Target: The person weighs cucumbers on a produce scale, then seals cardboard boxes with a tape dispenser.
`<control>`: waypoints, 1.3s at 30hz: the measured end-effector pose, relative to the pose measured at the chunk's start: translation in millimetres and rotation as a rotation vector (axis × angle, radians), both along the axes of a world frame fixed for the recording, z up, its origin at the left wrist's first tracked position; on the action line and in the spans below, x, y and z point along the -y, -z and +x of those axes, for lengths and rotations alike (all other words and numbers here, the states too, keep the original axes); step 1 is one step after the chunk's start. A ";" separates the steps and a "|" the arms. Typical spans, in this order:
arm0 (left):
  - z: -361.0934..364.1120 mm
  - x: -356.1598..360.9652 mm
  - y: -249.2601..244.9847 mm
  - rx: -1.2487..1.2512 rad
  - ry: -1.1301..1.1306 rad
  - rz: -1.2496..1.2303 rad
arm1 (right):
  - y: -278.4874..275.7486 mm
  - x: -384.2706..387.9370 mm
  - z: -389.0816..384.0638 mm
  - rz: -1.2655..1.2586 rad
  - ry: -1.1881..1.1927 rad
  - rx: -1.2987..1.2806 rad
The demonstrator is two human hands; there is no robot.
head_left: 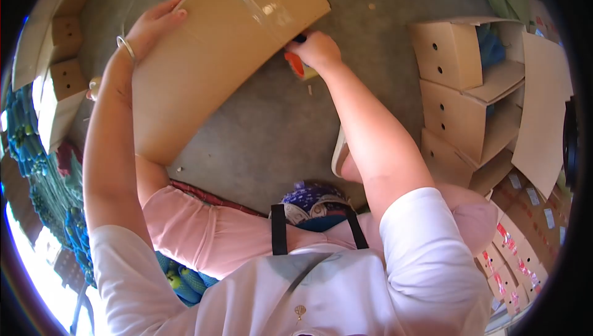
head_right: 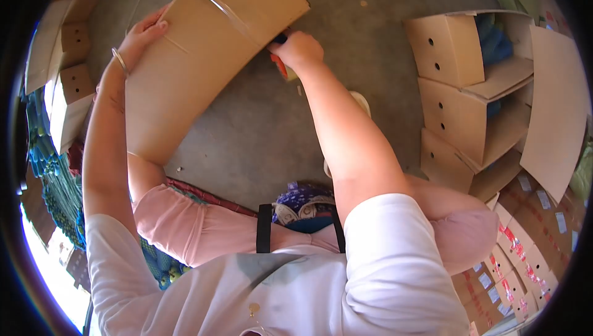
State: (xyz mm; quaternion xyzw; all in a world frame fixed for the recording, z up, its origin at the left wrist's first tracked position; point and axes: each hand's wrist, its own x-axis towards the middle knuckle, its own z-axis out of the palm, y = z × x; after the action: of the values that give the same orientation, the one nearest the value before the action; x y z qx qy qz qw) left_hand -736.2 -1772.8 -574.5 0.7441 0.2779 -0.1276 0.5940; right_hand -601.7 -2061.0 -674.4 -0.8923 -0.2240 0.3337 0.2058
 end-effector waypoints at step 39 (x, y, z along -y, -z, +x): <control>-179.7 281.3 -38.0 -0.313 0.012 1.001 | -179.5 112.1 -76.8 1.180 0.640 -0.314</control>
State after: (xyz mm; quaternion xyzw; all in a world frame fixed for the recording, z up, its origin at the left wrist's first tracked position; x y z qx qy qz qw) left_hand -915.9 -2054.1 -536.5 0.9104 0.3861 -0.0922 0.1165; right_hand -678.4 -2173.0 -495.0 -0.5946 -0.0615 0.2041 0.7753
